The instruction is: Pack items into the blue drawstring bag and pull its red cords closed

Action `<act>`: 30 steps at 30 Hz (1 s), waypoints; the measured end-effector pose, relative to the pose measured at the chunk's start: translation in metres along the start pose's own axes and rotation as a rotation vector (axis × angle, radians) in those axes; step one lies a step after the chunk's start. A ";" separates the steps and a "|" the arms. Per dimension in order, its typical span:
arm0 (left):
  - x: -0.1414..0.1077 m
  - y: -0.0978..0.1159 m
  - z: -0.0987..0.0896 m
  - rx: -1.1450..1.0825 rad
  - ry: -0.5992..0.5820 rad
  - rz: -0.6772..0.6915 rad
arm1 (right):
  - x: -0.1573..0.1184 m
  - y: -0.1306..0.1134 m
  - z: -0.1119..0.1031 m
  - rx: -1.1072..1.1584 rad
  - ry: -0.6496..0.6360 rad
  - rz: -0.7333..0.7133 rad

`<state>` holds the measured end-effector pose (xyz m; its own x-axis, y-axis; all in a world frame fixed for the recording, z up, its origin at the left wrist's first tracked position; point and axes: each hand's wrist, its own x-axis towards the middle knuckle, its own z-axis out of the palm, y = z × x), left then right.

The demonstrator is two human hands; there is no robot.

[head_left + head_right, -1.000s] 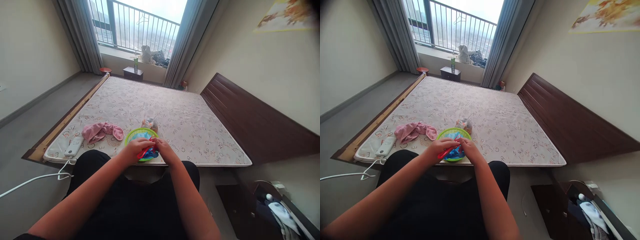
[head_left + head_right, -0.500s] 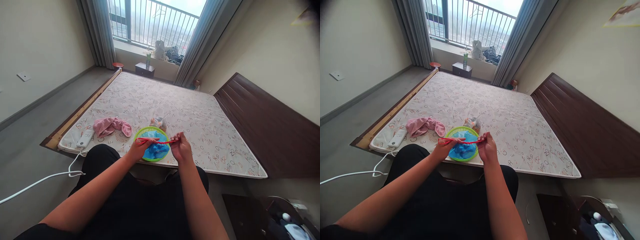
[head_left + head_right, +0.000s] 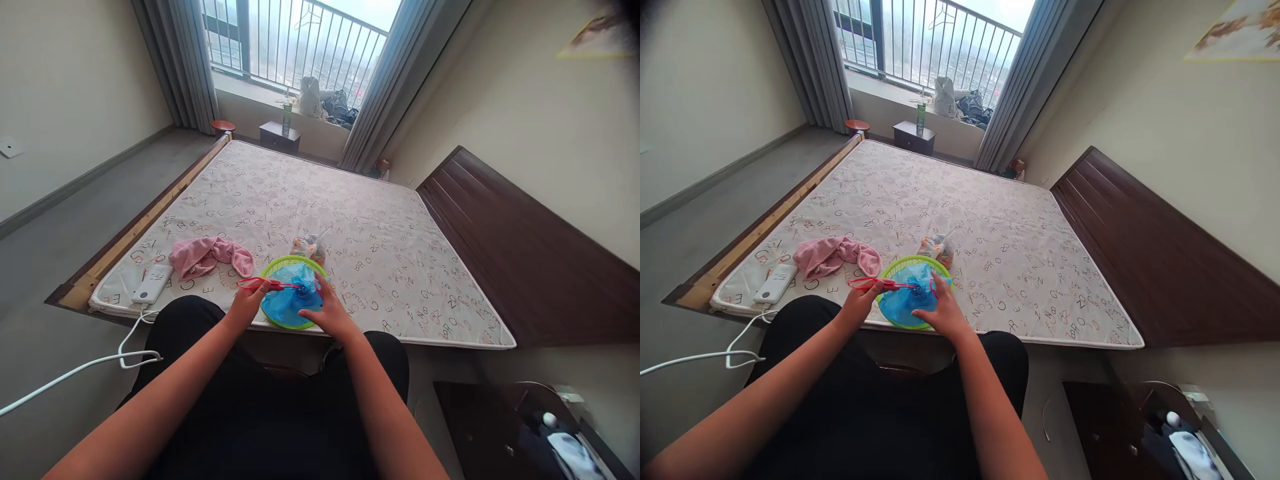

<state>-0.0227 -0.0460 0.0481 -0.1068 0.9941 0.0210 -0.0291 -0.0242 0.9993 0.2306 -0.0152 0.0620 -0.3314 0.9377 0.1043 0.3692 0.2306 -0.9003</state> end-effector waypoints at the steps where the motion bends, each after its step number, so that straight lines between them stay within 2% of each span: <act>1: -0.001 -0.002 -0.002 0.063 -0.020 0.046 | 0.003 -0.002 0.009 -0.118 -0.067 -0.005; 4: -0.006 -0.020 -0.008 0.219 0.012 0.198 | 0.024 -0.014 0.021 -0.343 -0.158 0.022; 6: -0.010 -0.038 -0.013 0.301 0.065 0.304 | 0.045 -0.029 0.016 -0.343 -0.136 0.005; 8: -0.011 -0.060 -0.018 0.374 0.116 0.344 | 0.069 -0.050 0.005 -0.243 -0.078 -0.036; 11: -0.008 -0.088 -0.020 0.439 0.150 0.221 | 0.111 -0.088 -0.012 -0.082 -0.037 -0.029; 13: -0.003 -0.101 -0.019 0.440 0.130 0.128 | 0.145 -0.114 -0.020 -0.006 -0.005 0.011; 15: 0.001 -0.109 -0.017 0.431 0.098 0.092 | 0.182 -0.133 -0.025 0.094 0.036 0.017; 18: 0.004 -0.114 -0.017 0.421 0.052 0.086 | 0.236 -0.150 -0.032 0.259 0.131 -0.041; 21: 0.003 -0.113 -0.019 0.414 0.016 0.093 | 0.275 -0.155 -0.037 0.352 0.197 -0.095; 24: 0.001 -0.112 -0.020 0.410 -0.009 0.097 | 0.288 -0.148 -0.034 0.426 0.234 -0.079; 27: 0.001 -0.111 -0.021 0.412 -0.006 0.099 | 0.275 -0.123 -0.016 0.490 0.262 0.002; 30: 0.002 -0.106 -0.020 0.427 0.024 0.099 | 0.244 -0.083 0.010 0.471 0.267 0.179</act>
<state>-0.0394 -0.0437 -0.0583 -0.1115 0.9863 0.1212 0.3954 -0.0679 0.9160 0.1107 0.1916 0.1583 -0.0456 0.9988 -0.0195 -0.0478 -0.0216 -0.9986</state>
